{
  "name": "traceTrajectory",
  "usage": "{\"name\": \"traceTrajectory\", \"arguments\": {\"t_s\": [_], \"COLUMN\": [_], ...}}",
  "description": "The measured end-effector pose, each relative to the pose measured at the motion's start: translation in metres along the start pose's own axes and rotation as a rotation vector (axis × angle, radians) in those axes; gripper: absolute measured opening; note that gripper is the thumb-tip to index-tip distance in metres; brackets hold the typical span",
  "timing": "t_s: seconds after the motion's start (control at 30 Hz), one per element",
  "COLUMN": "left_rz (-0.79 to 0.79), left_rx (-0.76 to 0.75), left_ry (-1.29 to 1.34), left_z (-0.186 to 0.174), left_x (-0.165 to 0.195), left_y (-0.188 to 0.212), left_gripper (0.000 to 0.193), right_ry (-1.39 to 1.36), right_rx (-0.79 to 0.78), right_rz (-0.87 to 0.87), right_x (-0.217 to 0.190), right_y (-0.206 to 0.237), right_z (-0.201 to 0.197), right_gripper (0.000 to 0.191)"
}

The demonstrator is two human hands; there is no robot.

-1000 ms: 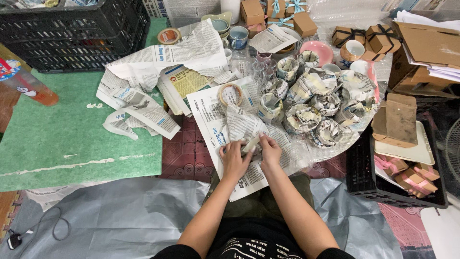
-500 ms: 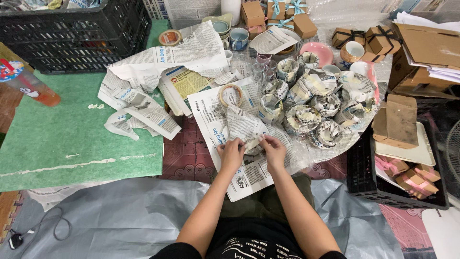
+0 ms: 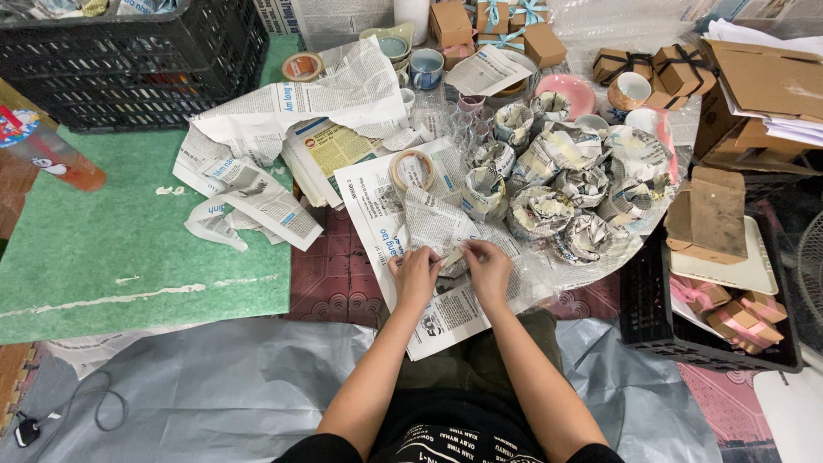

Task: The person wraps a small ceramic plate in newspaper and secures it with tape. They fold the newspaper around the plate, apply tape to hold the folds, and place the wrapped item with others.

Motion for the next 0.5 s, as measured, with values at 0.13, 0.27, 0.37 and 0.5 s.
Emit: {"name": "traceTrajectory", "arguments": {"t_s": [0.13, 0.27, 0.37, 0.5], "left_rz": [0.01, 0.026, 0.05, 0.078], "left_rx": [-0.022, 0.005, 0.04, 0.07], "left_ry": [-0.009, 0.0, 0.001, -0.005], "left_z": [-0.001, -0.004, -0.007, -0.009], "left_x": [0.003, 0.006, 0.008, 0.011], "left_y": [0.002, 0.003, 0.004, 0.007], "left_gripper": [0.016, 0.017, 0.017, 0.017], "right_ry": [0.309, 0.175, 0.192, 0.208], "right_rx": [0.001, -0.047, -0.012, 0.037], "right_rz": [-0.281, -0.148, -0.223, -0.29], "right_x": [-0.026, -0.009, -0.01, -0.013], "right_y": [0.0, -0.004, 0.0, 0.005], "right_z": [-0.007, -0.002, 0.0, 0.002], "right_gripper": [0.013, 0.015, 0.015, 0.012]}}
Point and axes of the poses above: each hand's wrist, its own y-axis away from the middle knuckle, its own z-axis out of the palm, x = y × z, the point moved 9 cm from there along -y, towards the middle knuckle, and after that the axes turned 3 degrees about y, right-handed, at the moved point
